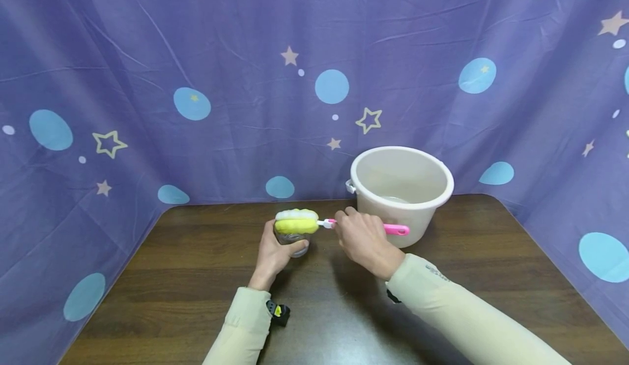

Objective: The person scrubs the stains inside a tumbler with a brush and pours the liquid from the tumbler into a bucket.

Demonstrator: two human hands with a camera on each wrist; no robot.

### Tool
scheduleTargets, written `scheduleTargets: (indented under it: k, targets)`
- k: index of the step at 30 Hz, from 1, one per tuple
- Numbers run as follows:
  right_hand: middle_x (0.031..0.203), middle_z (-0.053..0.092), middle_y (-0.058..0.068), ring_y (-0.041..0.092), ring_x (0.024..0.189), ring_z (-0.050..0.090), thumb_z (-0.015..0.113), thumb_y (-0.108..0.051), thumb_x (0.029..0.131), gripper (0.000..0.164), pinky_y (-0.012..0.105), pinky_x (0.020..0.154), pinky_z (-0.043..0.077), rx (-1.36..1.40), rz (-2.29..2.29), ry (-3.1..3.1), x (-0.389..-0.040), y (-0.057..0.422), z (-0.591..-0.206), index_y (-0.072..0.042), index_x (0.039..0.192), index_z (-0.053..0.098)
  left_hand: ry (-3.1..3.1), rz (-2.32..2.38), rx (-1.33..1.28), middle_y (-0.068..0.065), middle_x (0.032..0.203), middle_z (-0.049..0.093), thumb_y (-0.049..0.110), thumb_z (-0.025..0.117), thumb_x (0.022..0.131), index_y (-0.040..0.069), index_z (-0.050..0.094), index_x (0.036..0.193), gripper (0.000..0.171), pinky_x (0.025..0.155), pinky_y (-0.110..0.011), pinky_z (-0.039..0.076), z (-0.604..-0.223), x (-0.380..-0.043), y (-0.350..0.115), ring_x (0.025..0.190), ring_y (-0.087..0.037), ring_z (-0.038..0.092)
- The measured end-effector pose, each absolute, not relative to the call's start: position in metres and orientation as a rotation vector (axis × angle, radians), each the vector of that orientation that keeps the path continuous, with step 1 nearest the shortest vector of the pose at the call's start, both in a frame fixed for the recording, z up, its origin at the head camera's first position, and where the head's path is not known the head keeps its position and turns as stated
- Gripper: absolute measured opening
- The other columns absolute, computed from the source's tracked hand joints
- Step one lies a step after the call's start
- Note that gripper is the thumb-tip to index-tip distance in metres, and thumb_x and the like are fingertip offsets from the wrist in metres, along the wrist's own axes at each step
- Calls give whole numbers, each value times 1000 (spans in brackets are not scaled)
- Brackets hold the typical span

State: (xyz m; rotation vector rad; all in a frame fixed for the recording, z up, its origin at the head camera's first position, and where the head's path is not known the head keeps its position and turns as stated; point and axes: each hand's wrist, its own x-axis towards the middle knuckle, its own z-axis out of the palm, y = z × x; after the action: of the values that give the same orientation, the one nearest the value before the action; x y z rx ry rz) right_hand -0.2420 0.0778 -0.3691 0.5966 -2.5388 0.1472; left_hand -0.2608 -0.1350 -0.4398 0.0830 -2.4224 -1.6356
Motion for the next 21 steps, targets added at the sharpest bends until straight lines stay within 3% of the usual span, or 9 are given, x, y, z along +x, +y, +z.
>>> scheduleTargets:
  k: [21]
  targets:
    - [66, 46, 0, 23, 51, 50, 64, -27, 89, 19, 36, 40, 35, 617, 163, -2568, -240, 80, -372, -13, 78, 57, -2422, -1660, 96, -16, 128, 52, 13, 88, 65, 3, 39, 133, 84, 104, -46, 36, -439, -260, -136, 120, -32, 48]
